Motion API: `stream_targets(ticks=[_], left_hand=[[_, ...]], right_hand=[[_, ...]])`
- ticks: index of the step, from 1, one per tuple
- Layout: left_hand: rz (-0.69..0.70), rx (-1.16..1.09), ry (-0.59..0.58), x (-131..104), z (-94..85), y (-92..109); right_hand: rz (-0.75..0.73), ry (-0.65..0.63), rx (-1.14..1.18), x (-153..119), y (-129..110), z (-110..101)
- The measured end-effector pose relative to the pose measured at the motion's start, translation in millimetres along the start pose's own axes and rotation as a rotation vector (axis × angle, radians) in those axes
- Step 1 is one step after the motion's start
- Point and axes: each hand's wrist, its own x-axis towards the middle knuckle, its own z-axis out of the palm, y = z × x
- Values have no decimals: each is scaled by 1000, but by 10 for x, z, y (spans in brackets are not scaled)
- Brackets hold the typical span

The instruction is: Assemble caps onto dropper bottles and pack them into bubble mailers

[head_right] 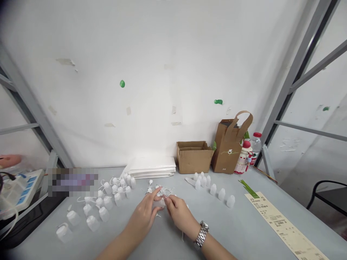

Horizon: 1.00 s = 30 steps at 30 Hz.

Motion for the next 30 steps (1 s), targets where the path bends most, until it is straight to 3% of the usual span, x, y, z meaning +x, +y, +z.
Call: stream_targets(ticks=[3, 7, 11, 13, 17, 30], left_hand=[[-16, -17, 28, -1, 1, 27], [-200, -211, 34, 23, -16, 77], [-400, -469, 22, 64, -30, 108], [-417, -563, 30, 75, -25, 108], [-415, -620, 33, 79, -13, 103], [-432, -603, -30, 77, 5, 152]], right_hand=[[87, -18, 176, 23, -1, 17], [131, -51, 274, 70, 11, -98], [164, 136, 415, 120, -19, -279], [173, 200, 512, 129, -40, -333], [160, 210, 629, 129, -40, -344], [151, 213, 632, 99, -32, -278]])
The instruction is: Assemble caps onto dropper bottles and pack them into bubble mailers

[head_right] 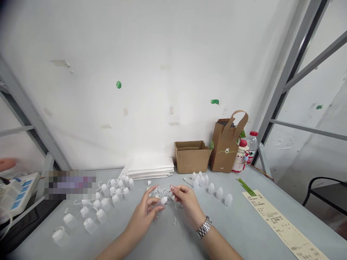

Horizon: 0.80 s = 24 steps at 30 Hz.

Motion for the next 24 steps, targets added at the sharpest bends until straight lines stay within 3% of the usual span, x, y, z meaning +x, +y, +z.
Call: stream_targets(ticks=[5, 24], left_hand=[[-18, -16, -7, 2, 17, -5], [-12, 17, -23, 24, 32, -70]], right_hand=[[51, -61, 127, -12, 53, 34], [121, -76, 262, -13, 91, 53]])
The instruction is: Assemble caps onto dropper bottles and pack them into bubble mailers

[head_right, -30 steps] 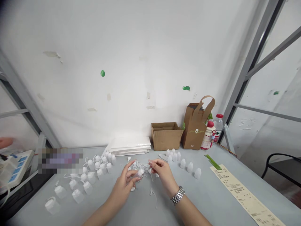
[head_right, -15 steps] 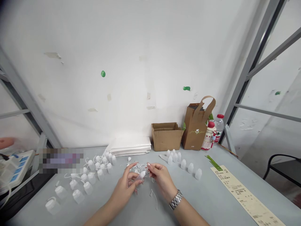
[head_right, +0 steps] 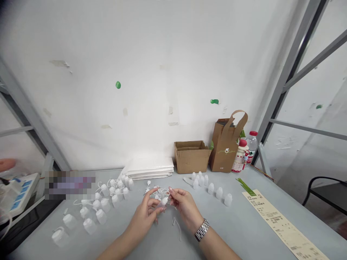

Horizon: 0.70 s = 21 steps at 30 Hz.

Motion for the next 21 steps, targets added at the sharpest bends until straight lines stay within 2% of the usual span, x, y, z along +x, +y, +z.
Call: stream_targets(ticks=[9, 21], left_hand=[[0, 12, 14, 13, 1, -11], [-1, 17, -1, 1, -11, 0]], right_hand=[[-2, 3, -19, -30, -18, 28], [-86, 47, -87, -30, 6, 46]])
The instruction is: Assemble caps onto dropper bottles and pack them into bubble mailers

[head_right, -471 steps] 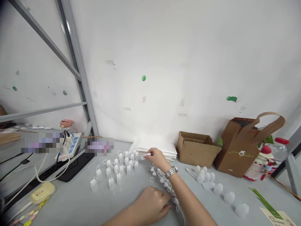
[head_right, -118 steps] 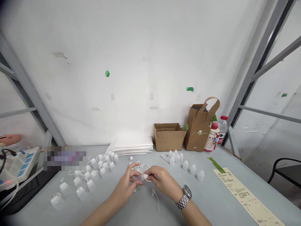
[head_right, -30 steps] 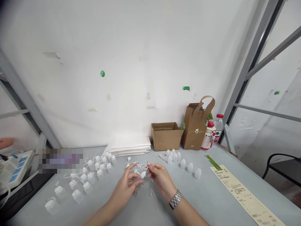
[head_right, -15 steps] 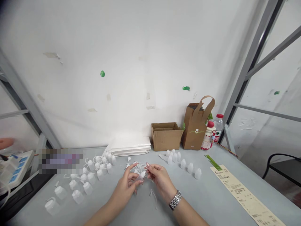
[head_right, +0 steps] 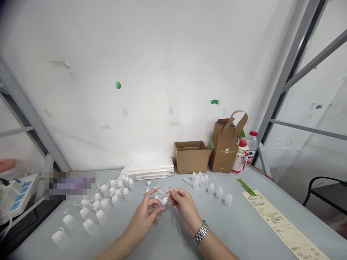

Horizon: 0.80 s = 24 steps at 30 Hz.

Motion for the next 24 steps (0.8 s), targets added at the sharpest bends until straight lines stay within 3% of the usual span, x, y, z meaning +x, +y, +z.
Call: stream_targets(ticks=[14, 24], left_hand=[[-2, 10, 2, 0, -2, -12], [-13, -4, -3, -10, 8, 24]], right_hand=[[-27, 65, -18, 23, 9, -35], [-3, 38, -20, -14, 16, 11]])
